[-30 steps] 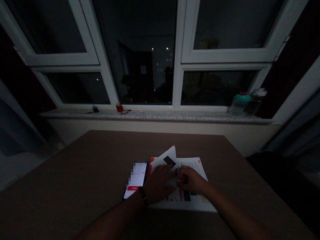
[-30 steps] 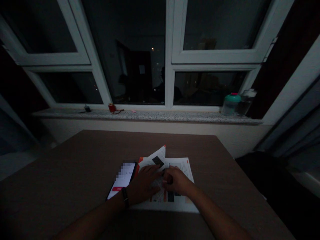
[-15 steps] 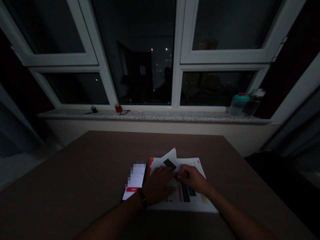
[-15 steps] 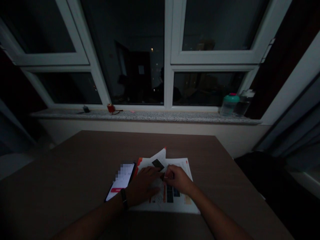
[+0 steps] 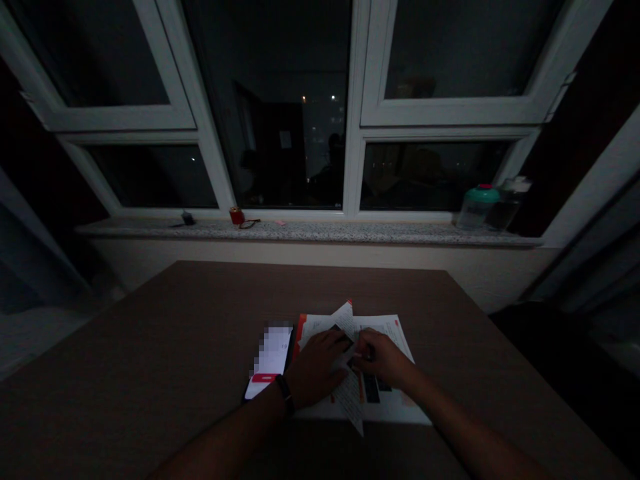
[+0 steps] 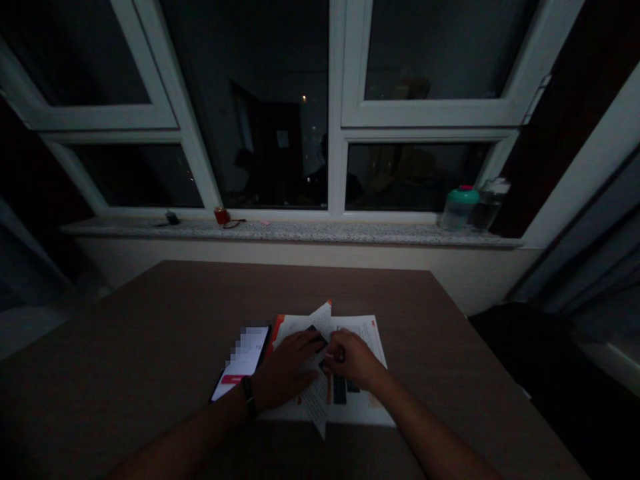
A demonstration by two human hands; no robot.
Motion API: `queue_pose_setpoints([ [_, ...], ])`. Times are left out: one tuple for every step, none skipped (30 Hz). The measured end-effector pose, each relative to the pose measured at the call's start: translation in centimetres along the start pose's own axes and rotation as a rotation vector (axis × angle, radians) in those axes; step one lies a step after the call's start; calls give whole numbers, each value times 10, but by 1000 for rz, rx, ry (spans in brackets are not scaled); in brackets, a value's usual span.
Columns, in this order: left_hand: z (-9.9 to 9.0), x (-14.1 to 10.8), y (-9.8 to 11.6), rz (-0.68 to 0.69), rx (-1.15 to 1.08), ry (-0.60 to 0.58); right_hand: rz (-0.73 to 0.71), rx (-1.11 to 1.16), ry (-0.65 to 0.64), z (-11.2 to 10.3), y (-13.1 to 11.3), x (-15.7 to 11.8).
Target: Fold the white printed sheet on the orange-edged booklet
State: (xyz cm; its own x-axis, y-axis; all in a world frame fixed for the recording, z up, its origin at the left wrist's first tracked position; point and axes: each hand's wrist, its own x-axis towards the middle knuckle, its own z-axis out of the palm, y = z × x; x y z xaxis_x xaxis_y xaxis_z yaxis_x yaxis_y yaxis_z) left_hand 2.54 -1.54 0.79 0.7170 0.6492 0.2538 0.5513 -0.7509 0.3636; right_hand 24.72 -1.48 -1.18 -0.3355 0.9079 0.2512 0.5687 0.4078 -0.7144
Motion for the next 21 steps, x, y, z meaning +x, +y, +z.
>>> queue_pose_setpoints([
  [1, 0, -1, -2, 3, -3, 15, -2, 27, 1, 1, 1],
  [2, 0, -1, -2, 7, -9, 26, -5, 54, 2, 3, 2],
  [2, 0, -2, -2, 12, -16, 36, -9, 78, 3, 4, 3],
  [2, 0, -2, -2, 19, -23, 45, -12, 97, 3, 5, 3],
  [1, 0, -2, -2, 25, -29, 53, -15, 108, 3, 5, 3],
  [1, 1, -1, -1, 29, -30, 58, -13, 110, 3, 5, 3],
  [0, 1, 0, 3, 31, -29, 56, -7, 100, 2, 5, 3],
  [-1, 1, 1, 7, 30, -25, 44, 3, 77, 2, 4, 2],
  [-2, 1, 2, 11, 27, -20, 20, 14, 41, 1, 3, 0],
  [-2, 1, 3, 14, 22, -18, -10, 24, 1, 0, 1, -1],
  [-3, 1, 3, 15, 19, -18, -40, 31, -37, -1, 0, -2],
  [-3, 0, 4, 14, 16, -17, -66, 33, -67, -1, -1, -4],
  [-3, 0, 4, 13, 12, -17, -84, 30, -86, -1, -2, -4],
  [-2, 0, 4, 13, 7, -16, -87, 23, -90, -1, -2, -5],
  [-2, 0, 4, 15, 0, -15, -75, 14, -78, -1, -1, -4],
  [-1, 0, 3, 18, -5, -16, -50, 2, -56, 0, 0, -3],
  [-1, -1, 3, 20, -7, -17, -18, -10, -21, 0, 1, -2],
  [0, -1, 2, 20, -6, -19, 16, -23, 22, 1, 2, -1],
  [1, -1, 1, 18, -1, -24, 46, -33, 63, 2, 4, 1],
  [1, -1, 1, 15, 6, -29, 69, -39, 92, 2, 5, 2],
  [1, -2, 0, 12, 14, -32, 83, -43, 110, 2, 7, 3],
])
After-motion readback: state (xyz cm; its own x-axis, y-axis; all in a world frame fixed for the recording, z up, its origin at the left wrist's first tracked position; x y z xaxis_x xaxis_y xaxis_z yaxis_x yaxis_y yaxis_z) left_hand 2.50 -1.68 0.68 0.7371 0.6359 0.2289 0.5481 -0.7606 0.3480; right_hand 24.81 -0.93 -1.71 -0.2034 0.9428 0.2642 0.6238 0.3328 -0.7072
